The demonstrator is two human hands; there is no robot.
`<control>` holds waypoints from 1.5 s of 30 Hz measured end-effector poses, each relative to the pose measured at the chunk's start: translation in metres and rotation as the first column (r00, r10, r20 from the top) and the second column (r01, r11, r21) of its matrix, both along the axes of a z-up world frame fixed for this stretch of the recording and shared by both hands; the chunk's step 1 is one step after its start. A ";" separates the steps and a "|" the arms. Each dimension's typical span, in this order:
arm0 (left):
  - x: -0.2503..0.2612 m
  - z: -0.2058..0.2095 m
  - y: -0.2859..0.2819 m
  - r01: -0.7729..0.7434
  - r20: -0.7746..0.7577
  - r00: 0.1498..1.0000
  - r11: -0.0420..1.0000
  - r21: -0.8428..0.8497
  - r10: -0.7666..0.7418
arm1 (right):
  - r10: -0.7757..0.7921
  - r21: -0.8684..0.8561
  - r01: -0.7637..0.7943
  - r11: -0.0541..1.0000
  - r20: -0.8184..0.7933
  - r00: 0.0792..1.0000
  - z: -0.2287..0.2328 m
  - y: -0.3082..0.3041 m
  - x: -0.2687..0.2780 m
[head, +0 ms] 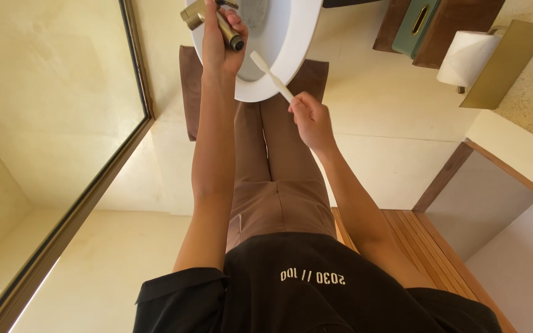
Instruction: Cleaning the head and nozzle of a bidet sprayer using a toothbrush and cleaning spray.
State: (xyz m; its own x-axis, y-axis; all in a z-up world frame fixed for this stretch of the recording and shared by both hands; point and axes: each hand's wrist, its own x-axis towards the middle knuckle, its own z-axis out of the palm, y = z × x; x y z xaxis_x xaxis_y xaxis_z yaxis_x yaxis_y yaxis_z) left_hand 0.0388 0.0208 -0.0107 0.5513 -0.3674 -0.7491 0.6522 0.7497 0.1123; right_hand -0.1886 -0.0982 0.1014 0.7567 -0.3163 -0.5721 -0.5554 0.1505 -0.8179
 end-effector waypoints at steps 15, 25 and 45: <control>-0.003 0.028 -0.017 0.114 0.287 0.952 0.993 0.001 -0.109 | -0.111 0.501 0.176 0.847 -0.157 0.981 0.031 -0.008 0.046; 0.001 0.043 -0.014 0.117 0.256 0.960 0.993 0.015 -0.117 | -0.144 0.195 0.159 0.968 -0.089 0.986 0.028 -0.006 0.033; -0.067 0.001 -0.007 0.300 0.201 0.918 0.931 0.208 -0.341 | 0.154 -0.722 -0.134 0.679 -0.038 0.987 -0.039 0.036 0.059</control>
State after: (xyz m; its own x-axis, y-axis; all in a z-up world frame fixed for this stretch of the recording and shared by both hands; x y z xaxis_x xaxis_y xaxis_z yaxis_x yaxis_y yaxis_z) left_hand -0.0283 0.0142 -0.0092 0.5895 -0.4322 -0.6824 0.7950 0.4603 0.3951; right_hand -0.1298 -0.0618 0.0625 0.8382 -0.5089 -0.1958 -0.4989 -0.5706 -0.6524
